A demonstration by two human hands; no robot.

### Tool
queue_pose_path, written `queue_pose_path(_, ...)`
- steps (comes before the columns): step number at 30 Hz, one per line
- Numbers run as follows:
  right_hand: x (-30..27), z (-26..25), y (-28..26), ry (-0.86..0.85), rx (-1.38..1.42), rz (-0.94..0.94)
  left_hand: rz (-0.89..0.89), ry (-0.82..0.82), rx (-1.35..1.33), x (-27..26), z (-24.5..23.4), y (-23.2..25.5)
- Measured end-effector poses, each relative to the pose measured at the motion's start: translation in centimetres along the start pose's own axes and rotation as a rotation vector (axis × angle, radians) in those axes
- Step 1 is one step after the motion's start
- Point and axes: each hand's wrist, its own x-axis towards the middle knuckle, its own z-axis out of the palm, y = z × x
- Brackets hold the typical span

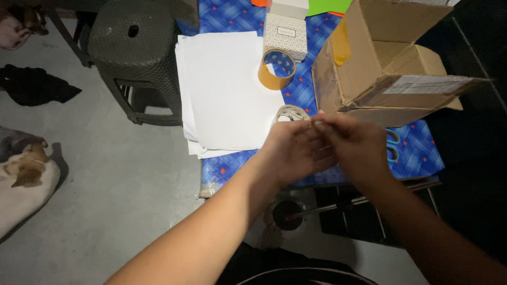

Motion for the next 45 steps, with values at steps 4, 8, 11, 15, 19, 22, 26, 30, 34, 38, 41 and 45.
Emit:
queue_pose_path(4,-0.2,0.6,-0.2,0.106,0.240,0.020,0.106,-0.001,0.064,1.1,-0.6,-0.8)
queue_pose_path(8,-1.4,1.0,-0.2,0.128,0.226,-0.056,0.127,-0.017,0.018,3.2,-2.0,-1.4)
queue_pose_path(11,-2.0,0.8,0.0,0.189,0.375,-0.053,0.154,-0.030,0.046,4.0,-2.2,-2.3)
queue_pose_path(15,-2.6,-0.7,0.2,0.258,0.639,0.224,0.084,0.006,0.062,4.3,-0.6,-3.3)
queue_pose_path(19,-2.8,-3.1,0.9,0.240,0.706,0.361,-0.028,0.118,0.222,4.7,1.0,-2.9)
queue_pose_path(22,-2.8,-4.3,1.7,0.147,0.571,0.385,-0.011,0.120,0.441,6.0,1.2,-2.7)
queue_pose_path(26,-2.5,-5.5,3.0,0.173,0.375,0.236,-0.028,0.154,0.439,8.4,-0.2,-3.3)
queue_pose_path(30,-2.9,-5.3,4.4,0.273,0.141,0.123,-0.199,0.085,0.215,11.5,-3.2,-3.6)
queue_pose_path(34,-3.0,-5.8,5.8,0.286,0.068,0.136,-0.255,0.085,0.221,14.4,-4.9,-3.5)
queue_pose_path(38,-2.9,-6.7,7.0,0.293,0.266,0.176,-0.273,-0.041,0.335,15.4,-4.4,-4.4)
queue_pose_path(41,-2.7,-7.8,7.6,0.302,0.319,0.262,-0.242,0.046,0.285,15.6,-2.9,-5.4)
queue_pose_path(45,-3.0,-8.7,8.2,0.299,0.134,0.305,-0.340,0.126,0.295,15.0,-0.8,-5.2)
